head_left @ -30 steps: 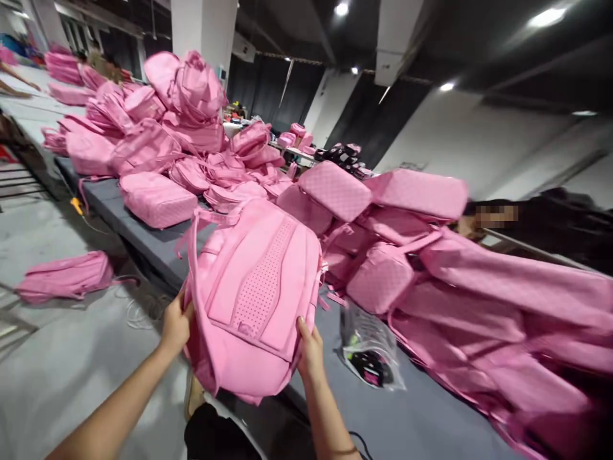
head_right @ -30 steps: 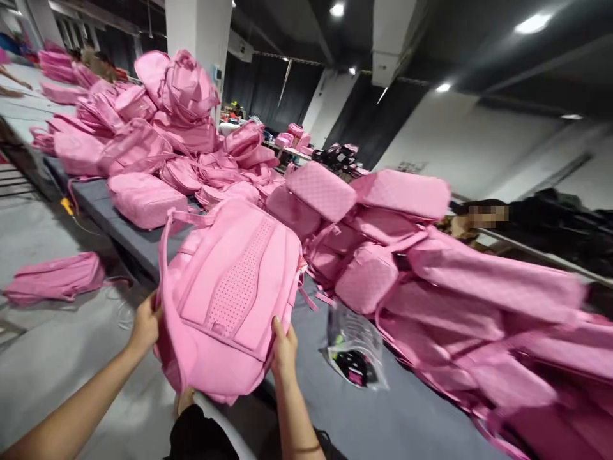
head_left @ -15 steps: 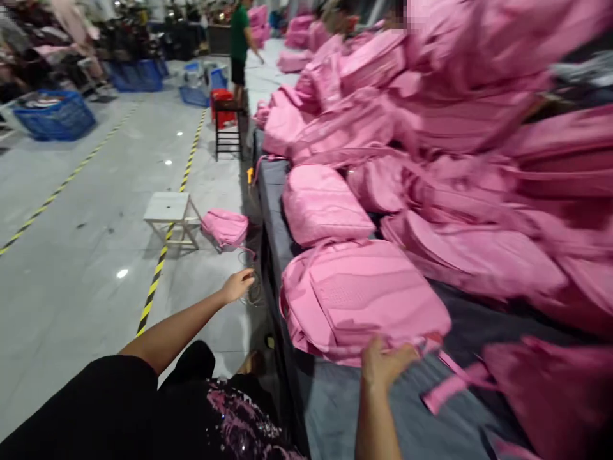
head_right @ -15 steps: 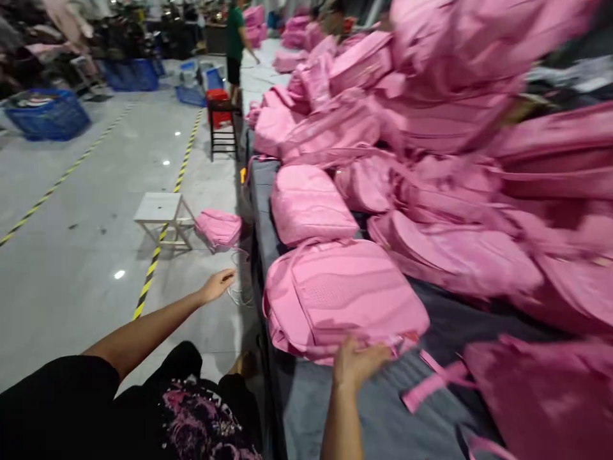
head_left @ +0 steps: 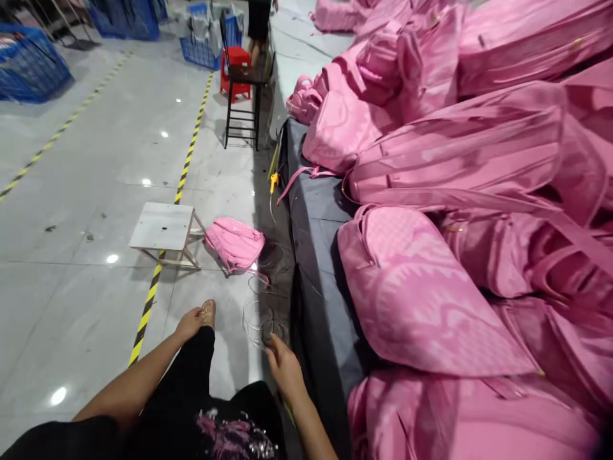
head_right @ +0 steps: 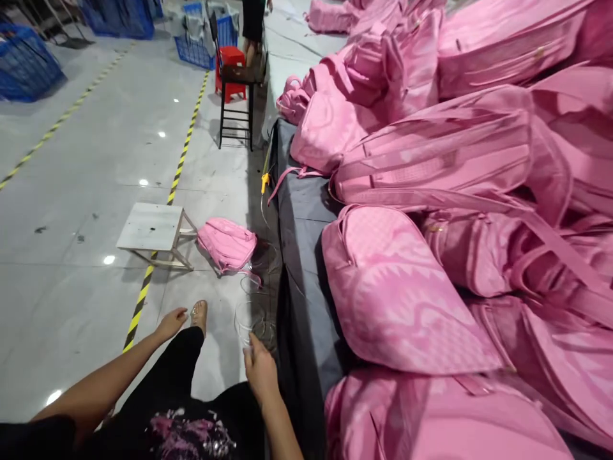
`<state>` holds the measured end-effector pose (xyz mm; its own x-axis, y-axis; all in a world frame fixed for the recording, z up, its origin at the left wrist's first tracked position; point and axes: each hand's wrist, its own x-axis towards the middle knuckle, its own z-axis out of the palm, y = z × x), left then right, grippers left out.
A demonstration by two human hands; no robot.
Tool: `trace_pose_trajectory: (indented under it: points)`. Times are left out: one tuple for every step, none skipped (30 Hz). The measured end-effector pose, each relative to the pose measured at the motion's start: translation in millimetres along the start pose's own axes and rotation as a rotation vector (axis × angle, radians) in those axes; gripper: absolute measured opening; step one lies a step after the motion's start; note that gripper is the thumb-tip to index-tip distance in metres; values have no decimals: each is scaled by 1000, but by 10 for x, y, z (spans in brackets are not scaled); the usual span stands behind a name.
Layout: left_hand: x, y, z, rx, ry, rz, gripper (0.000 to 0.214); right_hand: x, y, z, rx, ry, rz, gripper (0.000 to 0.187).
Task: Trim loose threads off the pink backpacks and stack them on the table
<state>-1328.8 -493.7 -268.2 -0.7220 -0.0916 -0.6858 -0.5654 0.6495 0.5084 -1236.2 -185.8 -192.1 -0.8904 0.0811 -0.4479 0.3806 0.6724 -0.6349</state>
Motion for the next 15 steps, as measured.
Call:
trace_pose_trajectory:
  points:
    - [325, 18, -67, -7, -36, -33, 37, 193, 0, 112, -11, -20, 40, 46]
    - [645, 26, -120, -14, -65, -64, 37, 390, 16, 205, -14, -32, 80, 45]
    - [957, 23, -155, -19, -84, -90, 36, 598, 51, 283, -25, -41, 122, 44]
    - [1259, 8, -170, -25, -94, -112, 36, 824, 107, 354, -43, -44, 167, 43]
    - [1546, -22, -163, -31, -95, -131, 36, 1072, 187, 422, -65, -40, 211, 42]
    - [1812, -66, -131, -36, -88, -148, 36, 1346, 286, 489, -87, -32, 249, 41]
    - [2053, -127, -72, -41, -76, -164, 35, 1647, 398, 558, -105, -20, 278, 41]
    - [2262, -204, 13, -46, -62, -180, 33, 1977, 515, 625, -117, 0, 294, 42]
    - [2435, -298, 124, -54, -50, -193, 33, 2330, 626, 685, -122, 26, 295, 43]
    - [2567, -404, 256, -65, -44, -203, 33, 2701, 723, 734, -120, 60, 283, 44]
    - [2657, -518, 399, -80, -46, -208, 34, 3079, 797, 767, -112, 97, 261, 44]
    - [2703, -633, 544, -98, -55, -212, 35, 3451, 847, 781, -101, 137, 234, 45]
    - [2708, -741, 676, -116, -69, -216, 36, 3804, 871, 776, -88, 172, 206, 46]
    - [2679, -834, 786, -133, -82, -224, 38, 4126, 874, 756, -74, 204, 179, 47]
    - [2623, -906, 868, -148, -90, -238, 41, 4405, 862, 724, -59, 234, 158, 49]
